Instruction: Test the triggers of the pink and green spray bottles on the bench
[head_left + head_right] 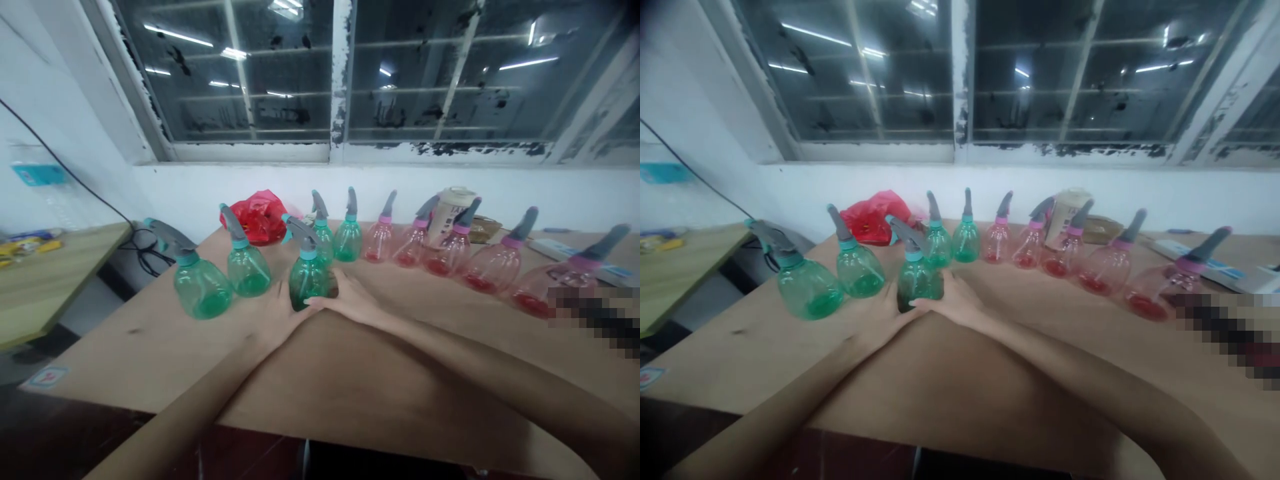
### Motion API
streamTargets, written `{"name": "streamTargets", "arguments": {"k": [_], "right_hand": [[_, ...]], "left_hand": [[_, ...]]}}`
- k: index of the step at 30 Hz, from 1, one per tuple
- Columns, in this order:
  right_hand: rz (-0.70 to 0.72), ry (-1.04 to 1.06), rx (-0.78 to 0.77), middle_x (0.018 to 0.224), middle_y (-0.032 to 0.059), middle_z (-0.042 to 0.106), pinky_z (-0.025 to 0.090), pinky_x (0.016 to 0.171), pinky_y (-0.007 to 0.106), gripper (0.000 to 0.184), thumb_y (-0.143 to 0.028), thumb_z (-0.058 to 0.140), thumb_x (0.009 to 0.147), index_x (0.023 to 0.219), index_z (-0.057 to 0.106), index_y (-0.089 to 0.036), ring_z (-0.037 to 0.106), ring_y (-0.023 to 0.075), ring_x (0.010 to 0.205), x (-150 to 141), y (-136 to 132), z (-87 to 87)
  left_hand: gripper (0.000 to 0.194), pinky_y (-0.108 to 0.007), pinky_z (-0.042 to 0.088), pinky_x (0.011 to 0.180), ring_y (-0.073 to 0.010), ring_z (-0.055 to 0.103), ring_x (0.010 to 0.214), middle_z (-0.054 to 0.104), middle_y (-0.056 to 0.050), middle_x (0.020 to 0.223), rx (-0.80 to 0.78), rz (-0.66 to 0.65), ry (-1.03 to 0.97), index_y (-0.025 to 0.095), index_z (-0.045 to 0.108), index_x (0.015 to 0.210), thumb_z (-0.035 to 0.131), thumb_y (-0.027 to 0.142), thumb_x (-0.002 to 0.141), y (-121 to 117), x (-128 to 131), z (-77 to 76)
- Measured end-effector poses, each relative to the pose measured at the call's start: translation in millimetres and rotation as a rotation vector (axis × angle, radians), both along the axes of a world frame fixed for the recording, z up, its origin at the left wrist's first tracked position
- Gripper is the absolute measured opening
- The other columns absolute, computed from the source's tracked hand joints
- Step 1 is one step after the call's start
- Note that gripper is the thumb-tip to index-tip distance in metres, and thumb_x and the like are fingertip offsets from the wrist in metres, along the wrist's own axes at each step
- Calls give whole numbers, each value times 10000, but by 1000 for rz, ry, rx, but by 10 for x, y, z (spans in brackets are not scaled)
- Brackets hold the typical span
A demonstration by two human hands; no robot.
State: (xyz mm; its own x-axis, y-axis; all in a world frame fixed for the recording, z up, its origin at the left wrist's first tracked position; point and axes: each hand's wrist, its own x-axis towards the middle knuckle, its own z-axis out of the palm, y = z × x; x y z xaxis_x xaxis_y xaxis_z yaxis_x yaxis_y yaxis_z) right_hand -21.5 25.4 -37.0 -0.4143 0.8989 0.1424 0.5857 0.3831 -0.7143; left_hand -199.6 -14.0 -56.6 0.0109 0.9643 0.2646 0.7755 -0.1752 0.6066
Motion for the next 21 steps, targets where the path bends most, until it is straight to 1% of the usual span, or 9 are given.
{"name": "streamTargets", "arguments": {"k": [3,6,10,12,14,15,17,19,21], "right_hand": [[-37,-50,52,1310,193,540,479,897,468,820,-601,652,691,1319,407,-133,532,358,1184,-173,11,-28],[-90,-111,88,1254,217,572,487,852,493,840,-671,590,708,1298,416,-98,575,394,1112,-308,30,-52],[-184,-222,134,1136,233,632,497,790,474,826,-731,515,731,1240,452,-84,621,395,1031,-443,109,-59],[-213,-281,169,1092,245,647,496,783,454,823,-743,495,740,1219,463,-74,632,385,1016,-504,169,-53],[-225,-331,193,1055,251,660,492,784,447,826,-757,476,745,1204,471,-70,640,381,1001,-564,228,-38],[-227,-352,195,1035,255,667,491,785,448,835,-766,467,744,1199,473,-66,643,383,993,-594,253,-27],[-229,-380,187,1005,266,674,487,790,453,861,-780,456,739,1198,474,-52,647,388,984,-654,293,-3],[-228,-387,176,996,277,675,484,797,459,884,-787,454,735,1205,472,-38,649,391,981,-712,319,22],[-228,-385,169,1002,286,672,482,804,463,897,-790,461,728,1208,476,-32,649,393,983,-770,339,45]], "left_hand": [[858,-549,318,1053,-385,343,1327,403,-244,1396,-18,77,108,64,228,1417,524,578,796,21,-97,-59],[828,-532,339,1037,-398,346,1324,401,-279,1392,-13,116,203,10,254,1397,486,561,824,30,-139,-98],[610,-503,407,981,-383,460,1243,509,-246,1312,46,138,357,65,414,1304,511,454,844,-37,-128,-82],[462,-477,457,917,-362,532,1158,586,-217,1210,56,150,410,93,494,1215,494,390,860,-91,-99,-56],[331,-458,497,829,-347,579,1059,630,-194,1104,53,163,435,108,557,1096,457,335,878,-143,-57,-33],[287,-450,506,795,-342,585,1031,634,-185,1073,53,161,443,116,576,1040,441,314,883,-165,-32,-27],[244,-440,513,760,-341,564,1041,623,-178,1066,66,148,453,131,592,961,426,295,888,-197,19,-26],[224,-435,513,760,-344,526,1080,605,-176,1076,93,136,469,142,594,929,433,293,888,-214,60,-38],[209,-442,512,758,-345,513,1073,597,-174,1052,114,125,481,146,595,903,444,290,884,-218,82,-52]]}}
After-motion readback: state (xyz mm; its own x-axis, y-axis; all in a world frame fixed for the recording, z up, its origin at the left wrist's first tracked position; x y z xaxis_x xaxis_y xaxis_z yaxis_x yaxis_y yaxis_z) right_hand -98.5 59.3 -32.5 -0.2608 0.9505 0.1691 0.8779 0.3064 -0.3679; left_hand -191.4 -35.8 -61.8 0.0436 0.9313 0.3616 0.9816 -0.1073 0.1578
